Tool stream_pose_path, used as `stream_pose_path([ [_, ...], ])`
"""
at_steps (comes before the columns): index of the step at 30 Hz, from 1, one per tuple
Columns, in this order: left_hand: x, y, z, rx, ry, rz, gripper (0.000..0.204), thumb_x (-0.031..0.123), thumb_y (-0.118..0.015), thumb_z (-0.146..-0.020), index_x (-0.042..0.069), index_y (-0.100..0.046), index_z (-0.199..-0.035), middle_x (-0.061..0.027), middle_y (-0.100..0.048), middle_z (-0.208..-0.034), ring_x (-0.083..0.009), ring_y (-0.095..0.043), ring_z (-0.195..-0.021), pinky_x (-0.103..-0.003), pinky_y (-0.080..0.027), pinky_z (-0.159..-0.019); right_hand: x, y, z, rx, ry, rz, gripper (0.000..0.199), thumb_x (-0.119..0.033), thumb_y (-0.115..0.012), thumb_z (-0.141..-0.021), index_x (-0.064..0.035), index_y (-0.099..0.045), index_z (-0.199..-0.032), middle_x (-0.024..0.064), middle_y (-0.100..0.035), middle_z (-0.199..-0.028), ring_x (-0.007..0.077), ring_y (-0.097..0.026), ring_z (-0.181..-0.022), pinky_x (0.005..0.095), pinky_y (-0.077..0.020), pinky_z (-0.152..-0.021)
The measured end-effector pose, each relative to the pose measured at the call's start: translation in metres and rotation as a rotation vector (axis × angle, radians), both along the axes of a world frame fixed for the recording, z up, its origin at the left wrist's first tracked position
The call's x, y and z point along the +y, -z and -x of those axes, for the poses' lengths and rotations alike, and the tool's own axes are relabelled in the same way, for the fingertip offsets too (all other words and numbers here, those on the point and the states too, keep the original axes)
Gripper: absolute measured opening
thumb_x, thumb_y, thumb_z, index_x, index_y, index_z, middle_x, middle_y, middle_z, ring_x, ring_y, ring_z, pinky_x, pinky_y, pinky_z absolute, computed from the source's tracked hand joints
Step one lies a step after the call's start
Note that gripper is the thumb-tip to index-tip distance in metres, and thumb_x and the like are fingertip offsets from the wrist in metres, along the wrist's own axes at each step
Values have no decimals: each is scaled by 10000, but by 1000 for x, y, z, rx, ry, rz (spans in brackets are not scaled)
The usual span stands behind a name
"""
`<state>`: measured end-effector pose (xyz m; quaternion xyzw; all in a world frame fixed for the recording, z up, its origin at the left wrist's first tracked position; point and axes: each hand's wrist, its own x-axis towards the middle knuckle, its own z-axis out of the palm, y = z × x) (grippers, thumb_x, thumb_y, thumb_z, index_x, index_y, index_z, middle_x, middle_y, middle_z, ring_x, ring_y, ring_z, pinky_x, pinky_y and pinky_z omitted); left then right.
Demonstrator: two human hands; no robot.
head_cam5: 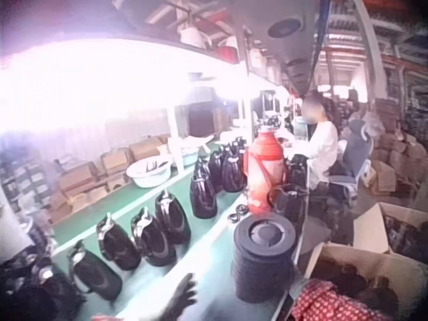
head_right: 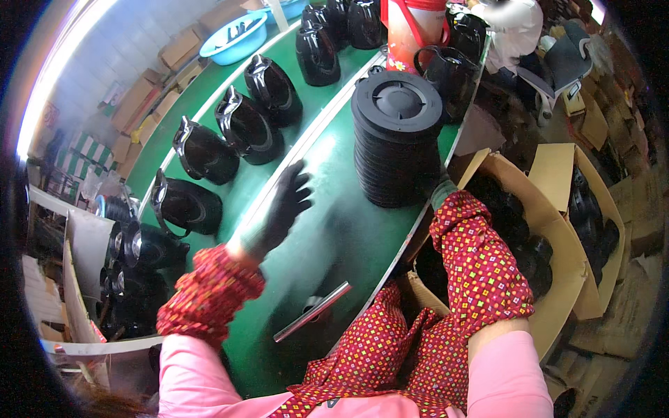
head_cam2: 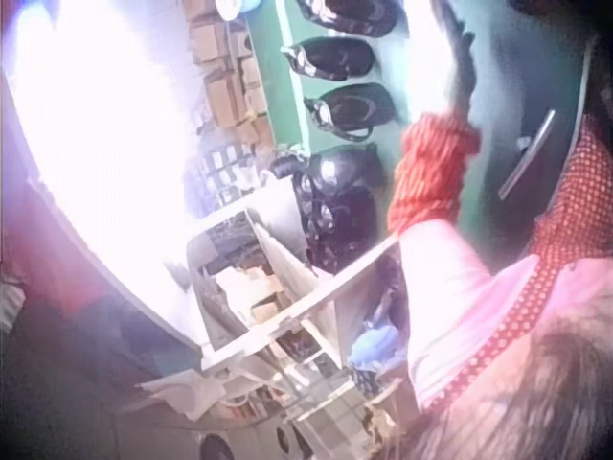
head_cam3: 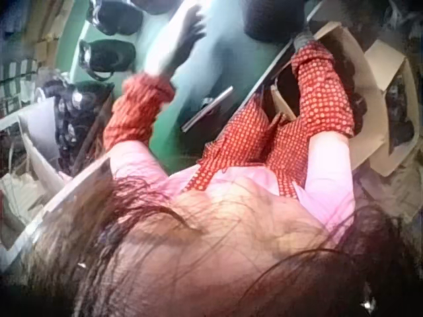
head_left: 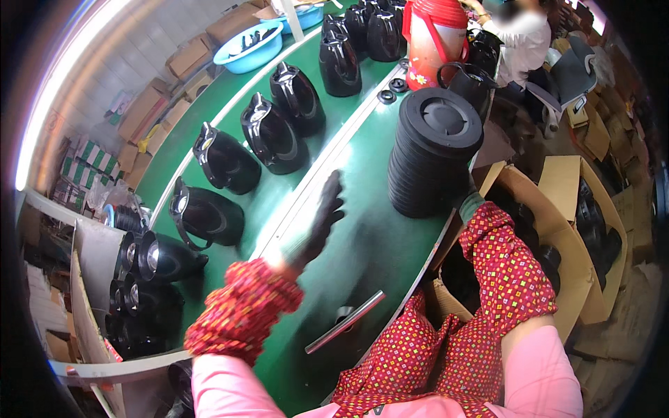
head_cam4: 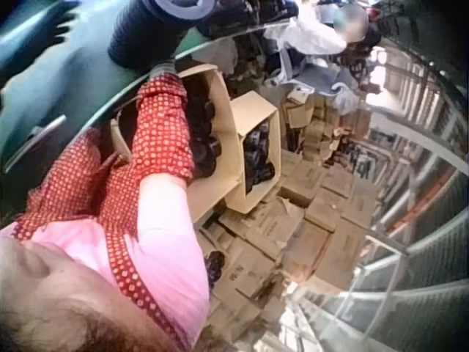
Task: The person repeatedly picks up black plastic containers from a green workbench, inserts a small black circular part into the opening, and places the assembled unit back on the bench. The process is repeated for multiple units in a consistent sequence.
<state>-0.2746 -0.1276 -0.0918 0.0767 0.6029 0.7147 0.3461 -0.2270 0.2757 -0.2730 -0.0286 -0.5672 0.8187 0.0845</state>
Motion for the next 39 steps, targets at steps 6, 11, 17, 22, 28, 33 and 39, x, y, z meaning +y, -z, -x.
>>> stream_pose_path([
  [6, 94, 34, 5, -73, 186, -139, 723, 612, -279, -1106, 146, -275, -1659, -66, -388, -1664, -269, -449, -1435, -432, -369, -1157, -98, -108, -23, -348, 222, 458, 576, -371, -362, -1127, -108, -298, -1635, 93, -362, -1658, 282, -361, -1502, 430, -281, -1268],
  [11, 70, 28, -37, -54, 152, -154, 848, 704, -260, -1068, 66, -377, -1615, -99, -468, -1615, -227, -402, -1493, -352, -230, -1255, -133, -101, -67, -232, 78, 492, 564, -377, -349, -1137, -97, -322, -1626, 111, -389, -1650, 303, -391, -1498, 454, -308, -1268],
  [17, 33, 31, -73, 7, 80, -158, 769, 617, -226, -1110, 58, -351, -1623, -81, -417, -1650, -212, -367, -1514, -338, -202, -1272, -169, -51, -104, -127, 28, 532, 577, -451, -390, -1122, -126, -393, -1599, 109, -464, -1597, 330, -464, -1434, 480, -392, -1209],
  [22, 7, 34, -81, -66, 113, -149, 616, 464, -308, -1144, 47, -418, -1583, -92, -461, -1609, -216, -411, -1471, -375, -289, -1243, -177, -29, -113, -69, 24, 141, 564, -435, -402, -1125, -122, -390, -1593, 105, -497, -1557, 309, -488, -1403, 464, -405, -1195],
  [28, -30, 7, -81, 648, 27, 867, 859, 579, -555, -1005, -24, -326, -1572, -288, -377, -1583, -453, -420, -1438, -482, -354, -1196, -128, -61, -141, -96, 100, -18, 555, -418, -406, -1129, -115, -377, -1593, 91, -526, -1513, 278, -513, -1368, 443, -418, -1177],
  [33, -196, -71, -55, 1125, -414, 1346, 1082, 524, -785, -807, -59, -276, -1562, -365, -232, -1610, -531, -264, -1492, -585, -269, -1213, -123, -77, -156, -11, 102, -63, 548, -403, -409, -1132, -109, -366, -1593, 79, -551, -1477, 253, -533, -1340, 426, -429, -1161],
  [39, -323, -87, -27, 832, -349, 1951, 807, 494, -782, -809, 28, -533, -1418, -316, -354, -1563, -496, -306, -1474, -666, -226, -1178, -137, -130, -214, 21, -21, -122, 533, -480, -371, -1127, -94, -607, -1408, 99, -640, -1368, 265, -600, -1237, 415, -457, -1106],
])
